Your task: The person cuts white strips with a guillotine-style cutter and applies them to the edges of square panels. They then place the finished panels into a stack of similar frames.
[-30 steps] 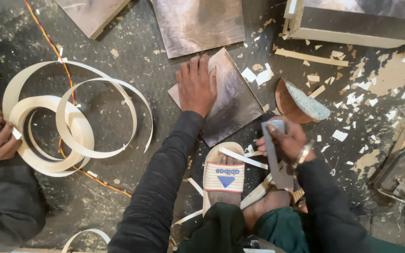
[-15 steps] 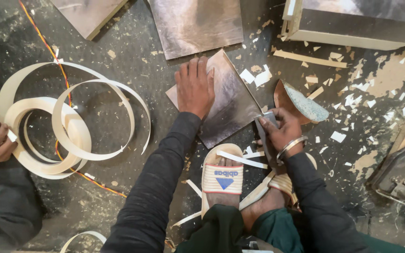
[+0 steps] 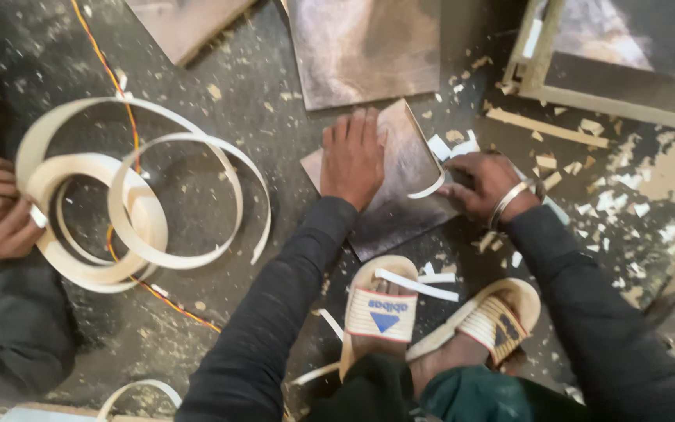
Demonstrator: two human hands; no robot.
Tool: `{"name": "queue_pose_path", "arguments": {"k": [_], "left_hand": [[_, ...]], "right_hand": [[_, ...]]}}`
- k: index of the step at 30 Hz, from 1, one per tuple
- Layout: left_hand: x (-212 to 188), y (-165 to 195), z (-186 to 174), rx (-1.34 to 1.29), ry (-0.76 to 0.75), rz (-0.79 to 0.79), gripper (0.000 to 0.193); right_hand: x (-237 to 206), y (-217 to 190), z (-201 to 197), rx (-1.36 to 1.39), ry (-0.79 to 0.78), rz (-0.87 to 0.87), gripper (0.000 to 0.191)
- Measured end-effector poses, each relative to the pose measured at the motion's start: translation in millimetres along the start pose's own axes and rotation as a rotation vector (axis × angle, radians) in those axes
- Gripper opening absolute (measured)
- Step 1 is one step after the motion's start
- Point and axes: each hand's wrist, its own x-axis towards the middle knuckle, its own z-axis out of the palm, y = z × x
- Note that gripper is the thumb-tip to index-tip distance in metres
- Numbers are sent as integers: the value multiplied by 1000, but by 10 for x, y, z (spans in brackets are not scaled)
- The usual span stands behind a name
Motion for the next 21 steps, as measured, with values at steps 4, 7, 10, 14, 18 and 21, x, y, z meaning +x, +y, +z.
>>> {"name": "queue_pose_path", "arguments": {"k": [4,7,10,14,18,21], "left_hand": [[16,-9,-14,-30,58,22,44],[17,-43,-23,14,43,54,42],[9,-66,-35,-18,85,69,39],[17,-52,-58,-87,89,47,36],[18,-39,-93,-148,71,56,34],[-15,-25,-84,-208,100,35,32]], "right_hand": [[496,-202,-134,-3,38,28,48],[835,-370,-244,28,25,31,48],[996,-503,-314,80,95,-115,50],[966,-589,-363,110,105,-152,39],[1042,-628,-357,149,101,-193,29],[1014,-579,-354,235,113,-223,28]]}}
